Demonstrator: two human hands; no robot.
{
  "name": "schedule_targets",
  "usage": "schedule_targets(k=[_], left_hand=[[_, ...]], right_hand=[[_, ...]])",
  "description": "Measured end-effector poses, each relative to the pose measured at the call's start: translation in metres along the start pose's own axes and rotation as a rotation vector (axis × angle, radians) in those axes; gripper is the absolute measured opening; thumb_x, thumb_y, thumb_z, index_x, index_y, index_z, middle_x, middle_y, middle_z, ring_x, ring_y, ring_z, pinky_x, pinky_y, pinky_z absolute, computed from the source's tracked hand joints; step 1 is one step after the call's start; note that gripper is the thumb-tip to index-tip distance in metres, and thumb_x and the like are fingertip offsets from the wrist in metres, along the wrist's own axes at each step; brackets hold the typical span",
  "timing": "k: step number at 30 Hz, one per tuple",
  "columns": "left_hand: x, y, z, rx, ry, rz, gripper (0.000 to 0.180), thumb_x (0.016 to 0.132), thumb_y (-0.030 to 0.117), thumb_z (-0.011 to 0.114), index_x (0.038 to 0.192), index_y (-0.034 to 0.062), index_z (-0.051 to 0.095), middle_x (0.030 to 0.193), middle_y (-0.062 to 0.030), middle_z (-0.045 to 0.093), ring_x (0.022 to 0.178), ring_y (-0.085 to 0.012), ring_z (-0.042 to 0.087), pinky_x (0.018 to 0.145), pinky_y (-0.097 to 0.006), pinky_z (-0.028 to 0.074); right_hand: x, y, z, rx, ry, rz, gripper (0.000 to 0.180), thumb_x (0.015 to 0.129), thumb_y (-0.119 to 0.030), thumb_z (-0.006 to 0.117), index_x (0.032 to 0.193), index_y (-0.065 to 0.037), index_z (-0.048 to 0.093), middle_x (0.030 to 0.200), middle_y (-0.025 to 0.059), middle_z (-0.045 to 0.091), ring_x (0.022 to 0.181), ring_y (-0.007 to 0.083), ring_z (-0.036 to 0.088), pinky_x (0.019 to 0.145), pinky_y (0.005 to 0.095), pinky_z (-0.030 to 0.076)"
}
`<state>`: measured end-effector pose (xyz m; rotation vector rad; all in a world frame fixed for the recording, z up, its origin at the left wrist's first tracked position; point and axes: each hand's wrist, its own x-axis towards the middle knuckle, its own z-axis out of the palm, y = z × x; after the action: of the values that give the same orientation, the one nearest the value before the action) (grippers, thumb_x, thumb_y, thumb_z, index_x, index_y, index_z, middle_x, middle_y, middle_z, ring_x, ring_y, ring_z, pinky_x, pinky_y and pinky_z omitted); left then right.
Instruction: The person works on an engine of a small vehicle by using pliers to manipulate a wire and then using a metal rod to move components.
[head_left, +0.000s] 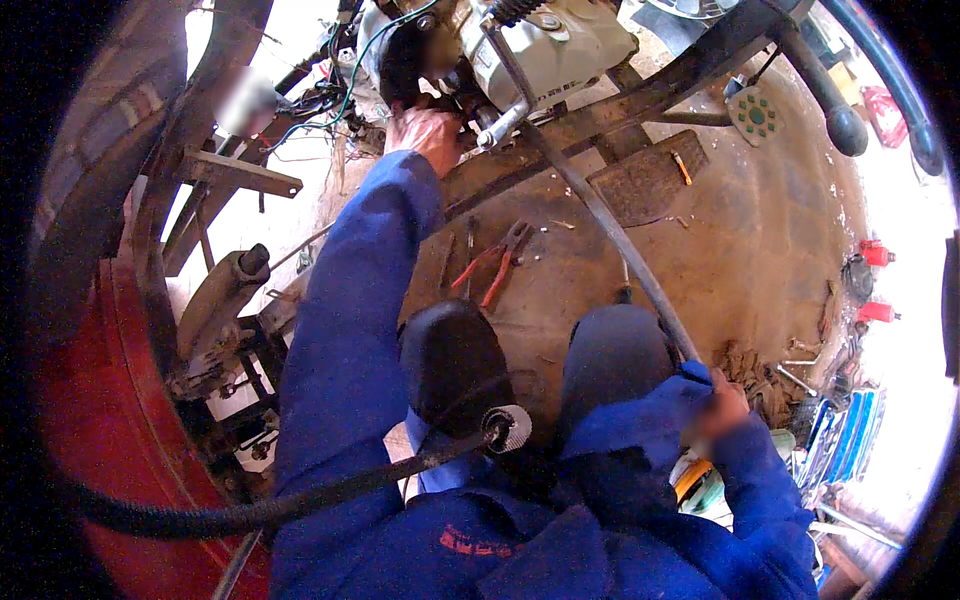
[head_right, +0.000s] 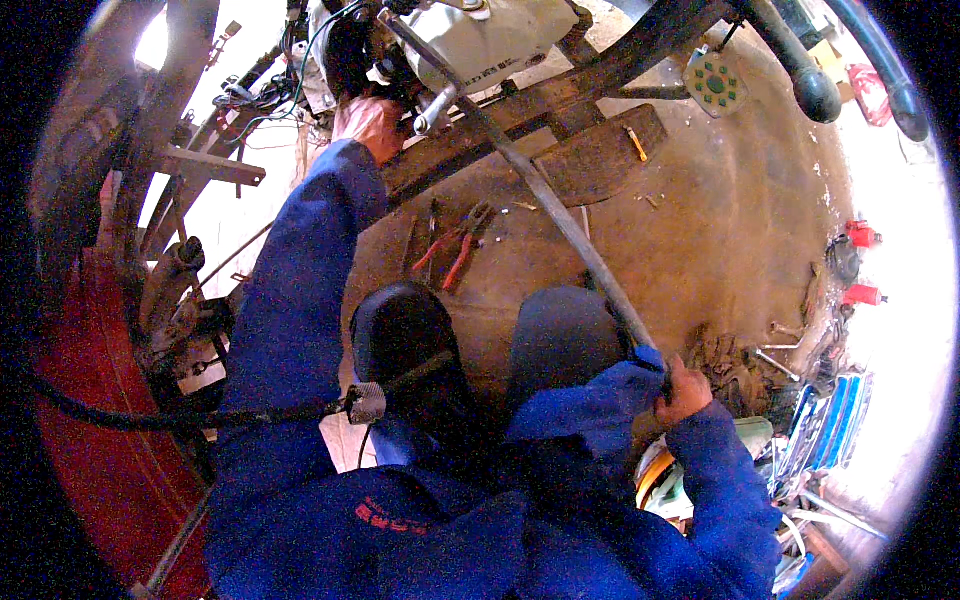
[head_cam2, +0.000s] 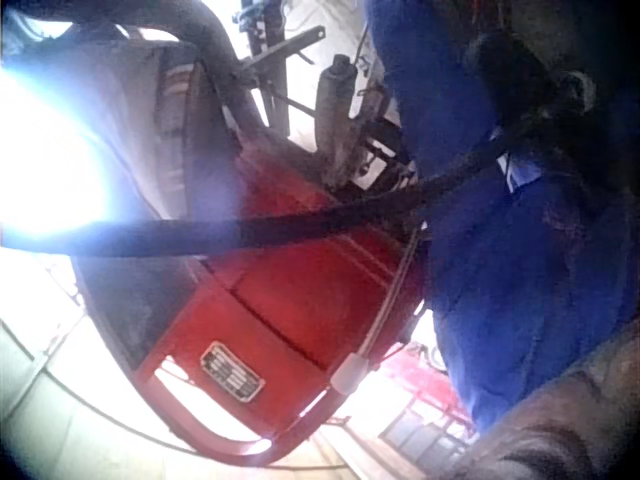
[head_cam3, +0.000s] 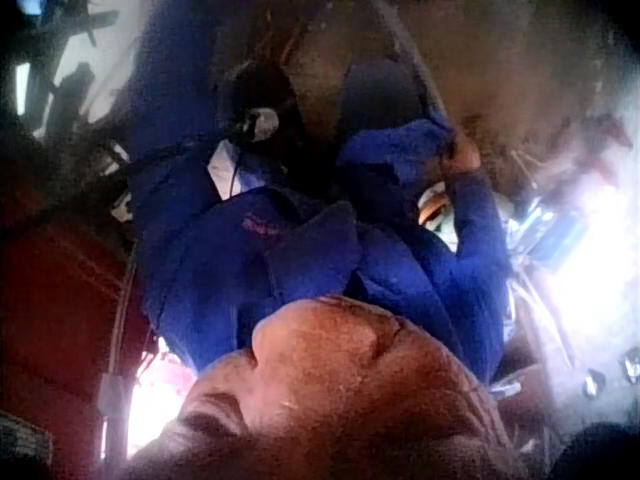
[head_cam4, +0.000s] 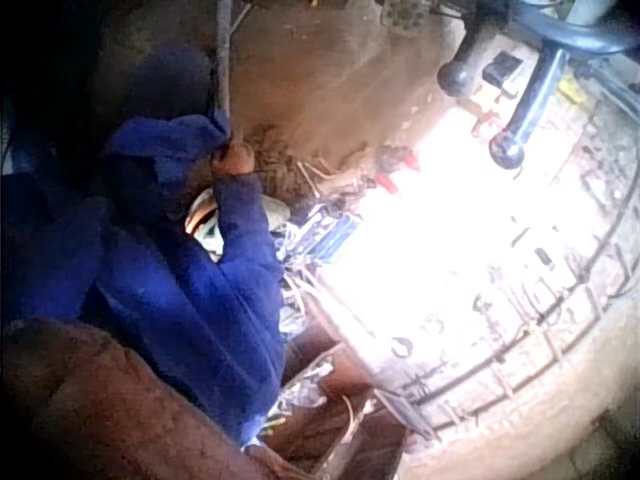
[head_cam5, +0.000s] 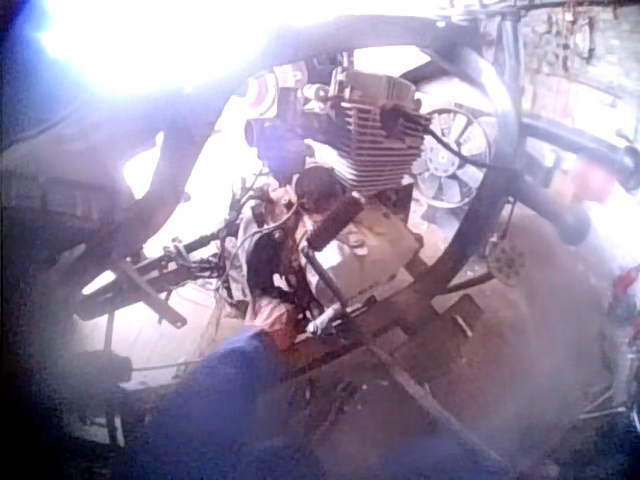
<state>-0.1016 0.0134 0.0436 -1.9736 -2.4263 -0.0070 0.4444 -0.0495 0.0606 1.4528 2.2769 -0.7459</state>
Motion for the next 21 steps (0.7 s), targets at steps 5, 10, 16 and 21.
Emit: schedule_targets(k=[5, 10, 16, 21], left_hand=[[0.008, -0.002, 0.006, -0.01, 0.061, 0.066, 0.024, 0.08, 0.032, 0.058, 0.09, 0.0137, 0.07, 0.087, -0.0154, 0.067, 0.086, -0.0325, 0.063, 0.078, -0.046, 0.048], [0.007, -0.01, 0.007, -0.051, 0.029, 0.123, 0.019, 0.075, 0.025, 0.059, 0.082, 0.0101, 0.069, 0.075, -0.0168, 0.065, 0.075, -0.034, 0.064, 0.067, -0.044, 0.052], [0.017, -0.006, 0.012, -0.058, -0.026, 0.123, 0.018, 0.076, 0.025, 0.056, 0.085, 0.018, 0.07, 0.079, -0.0125, 0.067, 0.078, -0.0293, 0.065, 0.069, -0.042, 0.053], [0.017, -0.018, 0.013, -0.043, 0.018, 0.218, 0.018, 0.072, 0.023, 0.059, 0.083, 0.0132, 0.069, 0.076, -0.0144, 0.066, 0.075, -0.0321, 0.064, 0.066, -0.042, 0.053]], right_hand=[[0.001, 0.022, 0.022, 0.002, 0.115, -0.069, 0.051, 0.064, -0.008, 0.056, 0.114, -0.001, 0.047, 0.081, 0.0268, 0.06, 0.078, 0.0479, 0.057, 0.071, 0.0531, 0.047], [-0.006, 0.021, 0.001, 0.19, 0.024, -0.161, 0.05, 0.065, -0.005, 0.053, 0.115, 0.0, 0.048, 0.078, 0.0277, 0.06, 0.077, 0.0482, 0.057, 0.07, 0.0523, 0.047], [-0.005, 0.007, -0.008, 0.03, 0.048, -0.058, 0.047, 0.066, -0.005, 0.053, 0.112, 0.001, 0.049, 0.078, 0.0269, 0.061, 0.08, 0.0475, 0.058, 0.073, 0.0506, 0.047], [-0.003, -0.004, -0.016, 0.097, 0.099, -0.084, 0.047, 0.066, -0.004, 0.053, 0.113, 0.0, 0.048, 0.079, 0.027, 0.061, 0.078, 0.0475, 0.058, 0.072, 0.0501, 0.048]])
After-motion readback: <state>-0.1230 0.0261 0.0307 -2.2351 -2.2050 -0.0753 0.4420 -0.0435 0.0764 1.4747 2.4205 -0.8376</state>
